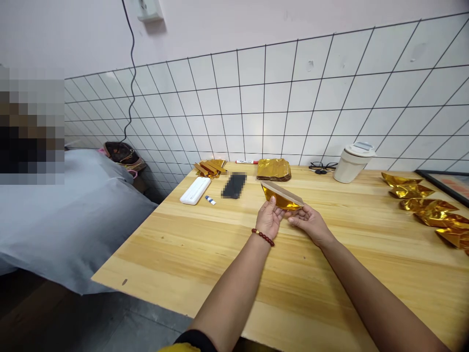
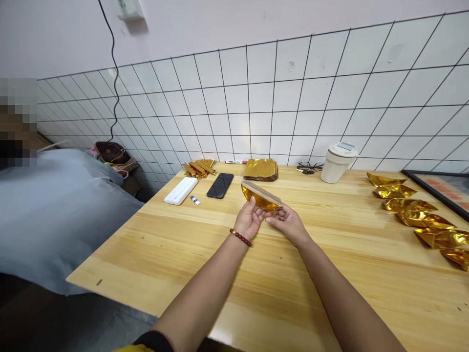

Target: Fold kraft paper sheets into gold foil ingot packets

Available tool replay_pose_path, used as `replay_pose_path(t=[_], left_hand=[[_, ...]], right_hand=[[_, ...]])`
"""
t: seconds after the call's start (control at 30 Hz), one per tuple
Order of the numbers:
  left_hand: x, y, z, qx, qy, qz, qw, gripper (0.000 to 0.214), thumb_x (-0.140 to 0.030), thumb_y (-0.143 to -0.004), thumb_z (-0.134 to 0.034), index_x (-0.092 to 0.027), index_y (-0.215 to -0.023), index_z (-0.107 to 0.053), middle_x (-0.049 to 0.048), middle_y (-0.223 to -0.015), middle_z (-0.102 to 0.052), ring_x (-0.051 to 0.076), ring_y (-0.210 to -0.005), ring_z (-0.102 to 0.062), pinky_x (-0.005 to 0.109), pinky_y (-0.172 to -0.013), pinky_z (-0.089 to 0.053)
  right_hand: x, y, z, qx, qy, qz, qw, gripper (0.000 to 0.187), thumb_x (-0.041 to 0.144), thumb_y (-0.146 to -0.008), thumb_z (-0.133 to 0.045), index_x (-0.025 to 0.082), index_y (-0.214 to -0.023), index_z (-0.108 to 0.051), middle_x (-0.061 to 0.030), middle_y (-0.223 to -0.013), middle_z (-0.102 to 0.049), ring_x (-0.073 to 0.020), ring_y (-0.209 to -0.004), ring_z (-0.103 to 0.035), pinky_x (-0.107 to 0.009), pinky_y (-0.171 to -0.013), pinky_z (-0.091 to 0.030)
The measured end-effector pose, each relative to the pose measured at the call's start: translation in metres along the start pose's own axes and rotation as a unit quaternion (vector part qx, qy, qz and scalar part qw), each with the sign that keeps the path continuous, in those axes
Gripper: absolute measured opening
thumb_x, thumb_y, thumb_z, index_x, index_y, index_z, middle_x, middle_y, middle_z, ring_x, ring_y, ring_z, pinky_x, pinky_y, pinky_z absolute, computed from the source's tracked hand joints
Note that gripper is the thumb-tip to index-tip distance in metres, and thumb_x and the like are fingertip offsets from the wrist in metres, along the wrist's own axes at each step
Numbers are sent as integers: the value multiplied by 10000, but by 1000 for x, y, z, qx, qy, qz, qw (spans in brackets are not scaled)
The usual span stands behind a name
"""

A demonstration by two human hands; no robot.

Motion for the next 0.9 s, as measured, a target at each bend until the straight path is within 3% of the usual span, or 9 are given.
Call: replay_pose_path(t=[0.13, 0.37, 0.53, 0.67, 0.9], left_hand=[[2, 3, -4, 26, -45, -9, 999, 464, -462, -594, -862, -141, -869, -670, 90, -884, -730, 214, -881, -689, 341, -846, -498], [1, 3, -5, 20, -29, 0, 999, 504, -487, -547, -876, -156, -869, -675, 82, -900, -725, 195, -852, -677, 330, -807, -494], [8, 5, -6, 39, -97, -15, 994, 444, -317, -489, -920, -119, -826, -710, 69, -832, -718, 168, -730, -638, 303, -707, -482], [9, 3, -4, 30, -62, 3, 998, 378, -283, -550, -898, -119, -830, -703, 62, -818, -719, 165, -718, -650, 323, -759, -504], [-9, -5, -3, 1, 46, 21, 999, 176, -265, -825, -709, -141, -942, -664, 98, -992, -726, 218, -1045, -668, 383, -995, -487]], right_hand=[[3, 0, 5, -35, -4, 8, 999, 444, 517, -743, -743, 184, -1019, -643, -46, -773, -707, -142, -565, -578, -295, -571, -501], [-6, -3, 10, -45, -12, -15, 999, 336, 500, -702, -776, 180, -773, -705, -34, -676, -687, -117, -532, -529, -263, -565, -448], [-3, -2, 8, -29, 35, 1, 999, 364, 541, -743, -734, 183, -686, -712, -13, -561, -622, -120, -537, -513, -262, -577, -434], [-2, -1, 5, -15, 30, -4, 999, 360, 530, -713, -759, 179, -657, -703, -41, -644, -671, -120, -530, -524, -272, -557, -444], [-7, -1, 10, -28, 1, -41, 999, 338, 483, -663, -787, 161, -642, -687, -59, -619, -682, -124, -490, -508, -277, -521, -441]])
Point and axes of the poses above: each hand's wrist, its own y-axis away from the middle knuckle, its own z-axis out of the back of the hand, x = y × z, the point moved 5 cm from there along -y, towards the middle knuckle
